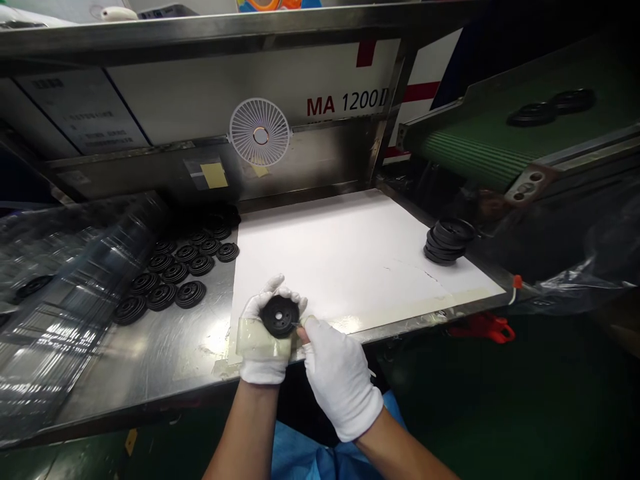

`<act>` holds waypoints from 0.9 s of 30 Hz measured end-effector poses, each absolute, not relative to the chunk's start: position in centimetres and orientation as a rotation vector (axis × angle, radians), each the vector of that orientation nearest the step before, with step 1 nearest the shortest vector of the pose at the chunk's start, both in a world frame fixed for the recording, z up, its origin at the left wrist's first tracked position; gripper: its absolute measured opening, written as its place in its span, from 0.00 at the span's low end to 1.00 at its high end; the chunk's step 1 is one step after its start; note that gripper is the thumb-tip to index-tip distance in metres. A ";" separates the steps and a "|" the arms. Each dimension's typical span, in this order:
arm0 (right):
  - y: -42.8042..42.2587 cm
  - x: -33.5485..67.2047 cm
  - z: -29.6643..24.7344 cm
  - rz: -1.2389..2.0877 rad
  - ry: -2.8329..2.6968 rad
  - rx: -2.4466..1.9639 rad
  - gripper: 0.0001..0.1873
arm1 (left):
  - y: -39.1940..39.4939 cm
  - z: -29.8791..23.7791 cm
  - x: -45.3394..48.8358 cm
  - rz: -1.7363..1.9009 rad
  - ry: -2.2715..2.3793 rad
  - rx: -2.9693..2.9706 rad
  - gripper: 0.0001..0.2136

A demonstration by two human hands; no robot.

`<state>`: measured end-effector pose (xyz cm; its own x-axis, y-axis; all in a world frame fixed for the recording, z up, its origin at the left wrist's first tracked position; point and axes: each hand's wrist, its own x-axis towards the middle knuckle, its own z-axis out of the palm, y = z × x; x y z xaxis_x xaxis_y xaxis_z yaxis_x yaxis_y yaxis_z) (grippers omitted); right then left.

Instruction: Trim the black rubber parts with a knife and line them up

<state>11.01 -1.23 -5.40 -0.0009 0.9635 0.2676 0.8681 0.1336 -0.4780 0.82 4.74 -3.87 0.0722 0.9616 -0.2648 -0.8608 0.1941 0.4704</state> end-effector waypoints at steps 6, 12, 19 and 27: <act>-1.5 10.2 -5.1 0.296 -1.876 -1.748 0.11 | 5.4 -4.1 1.3 1.542 0.623 0.042 0.05; -1.4 10.6 -5.0 0.349 -1.867 -1.749 0.11 | 5.3 -4.2 1.4 1.580 0.564 0.043 0.06; -1.4 10.8 -4.9 0.386 -1.869 -1.762 0.11 | 4.5 -4.9 1.8 1.632 0.603 0.253 0.10; -1.9 10.2 -5.0 0.428 -1.880 -1.708 0.11 | 4.7 -4.3 1.6 1.651 0.622 0.174 0.08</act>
<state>10.17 -1.87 -5.02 -0.0335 0.9816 0.1878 0.8036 0.1382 -0.5788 1.58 4.70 -4.26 -0.1893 0.9537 -0.2337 -0.8709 -0.0531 0.4887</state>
